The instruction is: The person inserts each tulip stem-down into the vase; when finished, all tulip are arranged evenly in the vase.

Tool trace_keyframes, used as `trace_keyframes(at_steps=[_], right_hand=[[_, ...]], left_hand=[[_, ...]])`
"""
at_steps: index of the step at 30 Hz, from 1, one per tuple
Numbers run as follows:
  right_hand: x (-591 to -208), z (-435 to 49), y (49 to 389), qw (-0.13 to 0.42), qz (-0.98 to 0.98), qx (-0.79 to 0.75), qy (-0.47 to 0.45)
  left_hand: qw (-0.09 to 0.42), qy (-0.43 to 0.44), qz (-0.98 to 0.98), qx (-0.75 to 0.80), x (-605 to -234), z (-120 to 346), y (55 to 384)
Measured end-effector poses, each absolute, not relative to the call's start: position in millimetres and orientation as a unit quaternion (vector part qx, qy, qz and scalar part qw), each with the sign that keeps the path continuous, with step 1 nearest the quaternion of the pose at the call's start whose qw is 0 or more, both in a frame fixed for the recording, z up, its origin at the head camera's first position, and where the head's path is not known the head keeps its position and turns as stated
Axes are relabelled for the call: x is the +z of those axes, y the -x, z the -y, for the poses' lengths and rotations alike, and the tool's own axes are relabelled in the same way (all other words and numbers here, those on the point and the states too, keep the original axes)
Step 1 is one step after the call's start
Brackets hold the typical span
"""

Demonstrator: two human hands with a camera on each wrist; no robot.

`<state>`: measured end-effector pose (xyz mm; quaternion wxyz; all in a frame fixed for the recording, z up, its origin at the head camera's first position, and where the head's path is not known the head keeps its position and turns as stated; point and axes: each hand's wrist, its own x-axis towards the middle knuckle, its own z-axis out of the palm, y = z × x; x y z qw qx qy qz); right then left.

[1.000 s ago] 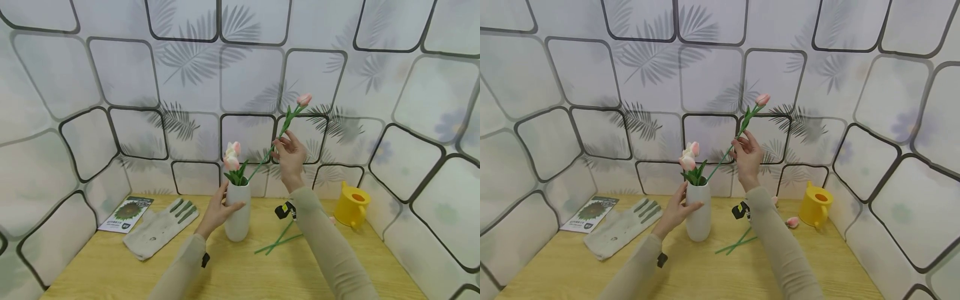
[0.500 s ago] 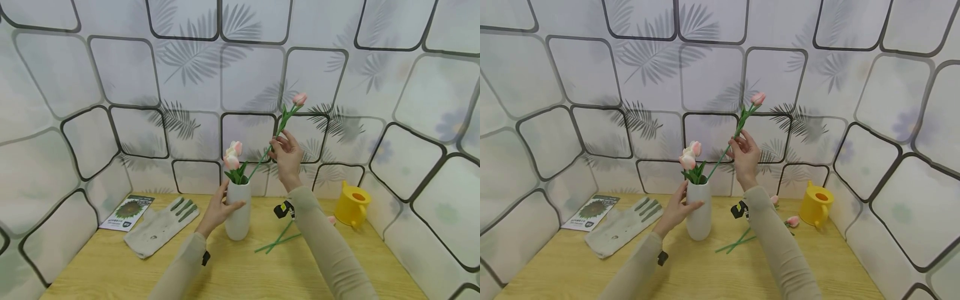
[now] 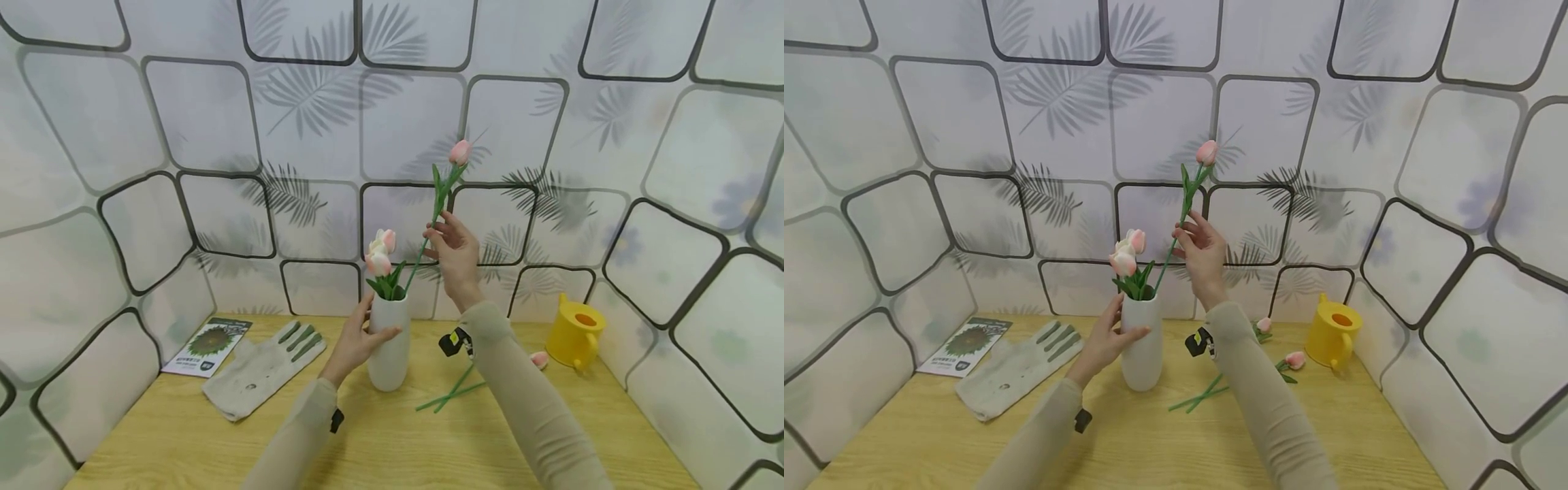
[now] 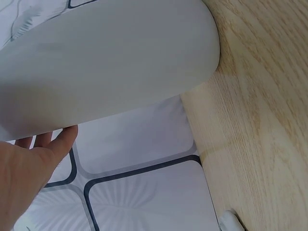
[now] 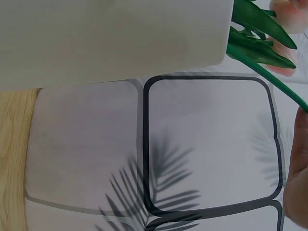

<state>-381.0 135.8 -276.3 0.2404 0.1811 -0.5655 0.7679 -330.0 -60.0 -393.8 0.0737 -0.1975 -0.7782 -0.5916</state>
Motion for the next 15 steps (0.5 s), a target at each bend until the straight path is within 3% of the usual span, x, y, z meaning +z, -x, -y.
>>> trace_keyframes(at_steps=[8, 15], right_hand=[[-291.6, -129.6, 379.5, 0.199, 0.600, 0.759, -0.158], [-308.0, -122.9, 380.0, 0.186, 0.619, 0.743, -0.173]], left_hand=[[0.073, 0.194, 0.784, -0.585, -377.5, 60.3, 312.0], [0.076, 0.191, 0.781, -0.590, -399.1, 59.7, 334.3]])
